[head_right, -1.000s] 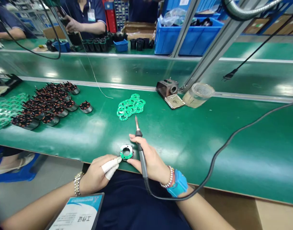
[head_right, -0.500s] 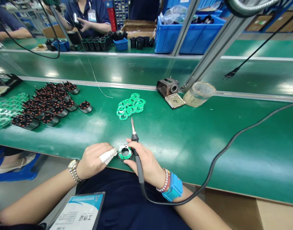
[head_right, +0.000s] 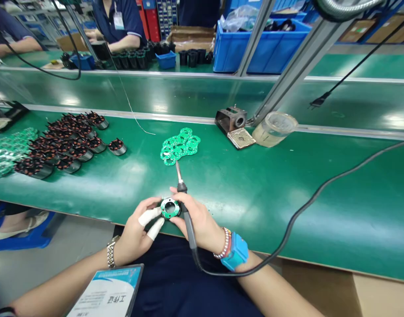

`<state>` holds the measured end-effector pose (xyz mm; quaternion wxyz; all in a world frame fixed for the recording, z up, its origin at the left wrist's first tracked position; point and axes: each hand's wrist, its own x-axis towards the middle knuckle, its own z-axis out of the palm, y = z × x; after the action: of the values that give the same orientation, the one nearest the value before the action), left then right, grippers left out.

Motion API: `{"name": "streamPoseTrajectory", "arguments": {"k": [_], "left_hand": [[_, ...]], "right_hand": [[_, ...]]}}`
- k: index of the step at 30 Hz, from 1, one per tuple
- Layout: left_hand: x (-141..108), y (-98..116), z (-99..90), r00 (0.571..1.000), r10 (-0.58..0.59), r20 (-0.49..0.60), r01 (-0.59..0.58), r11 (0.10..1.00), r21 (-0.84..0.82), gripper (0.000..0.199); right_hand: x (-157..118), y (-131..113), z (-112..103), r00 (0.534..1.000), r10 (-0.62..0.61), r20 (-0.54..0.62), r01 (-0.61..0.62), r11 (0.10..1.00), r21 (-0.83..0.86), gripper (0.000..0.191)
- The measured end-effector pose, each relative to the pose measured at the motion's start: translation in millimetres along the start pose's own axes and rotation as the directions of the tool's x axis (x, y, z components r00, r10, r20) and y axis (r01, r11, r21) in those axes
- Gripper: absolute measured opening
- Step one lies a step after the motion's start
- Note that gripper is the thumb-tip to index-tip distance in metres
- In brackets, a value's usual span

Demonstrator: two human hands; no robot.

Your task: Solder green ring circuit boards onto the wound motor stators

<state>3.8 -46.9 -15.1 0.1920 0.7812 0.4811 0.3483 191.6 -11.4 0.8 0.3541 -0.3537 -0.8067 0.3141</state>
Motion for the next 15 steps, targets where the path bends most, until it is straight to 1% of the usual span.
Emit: {"name": "streamPoseTrajectory", "arguments": {"k": [2,4,6,7,9,11,13,15], "left_hand": [[2,2,-1.5,0.997,-0.072,0.019,0.074,0.993,-0.088,0.021],[3,3,-4.4,0.990,-0.124,0.061,0.133,0.979,-0.157,0.024],[5,1,-8.1,0.986,-0.128,0.103,0.145,0.973,-0.180,0.028],[6,-1,-10.2,0.987,-0.109,0.116,0.128,0.977,-0.169,0.030],[9,-7,-14.7,0.992,-0.025,0.127,0.040,0.993,-0.115,0.030],[16,-13,-19.6,0.986,0.104,0.129,-0.099,0.994,-0.040,0.025],[23,-17,-24.6,0.963,0.235,0.134,-0.241,0.970,0.027,0.019],[29,-19,-29.0,0.931,0.336,0.145,-0.349,0.934,0.075,0.018]], "right_hand": [[2,0,-3,1.000,-0.005,0.011,0.005,1.000,0.012,0.042],[2,-2,-4,1.000,0.001,0.011,-0.001,1.000,-0.005,0.046],[1,-4,-4,1.000,0.000,0.014,0.000,1.000,-0.021,0.048],[0,-4,-3,1.000,-0.002,0.020,0.003,1.000,-0.022,0.047],[-2,-3,-2,0.999,-0.012,0.041,0.013,1.000,-0.011,0.044],[-3,-1,-3,0.997,-0.018,0.072,0.019,1.000,-0.002,0.043],[-3,1,-5,0.995,-0.021,0.096,0.021,1.000,0.001,0.043],[-2,1,-7,0.994,-0.021,0.104,0.021,1.000,0.002,0.043]]}}
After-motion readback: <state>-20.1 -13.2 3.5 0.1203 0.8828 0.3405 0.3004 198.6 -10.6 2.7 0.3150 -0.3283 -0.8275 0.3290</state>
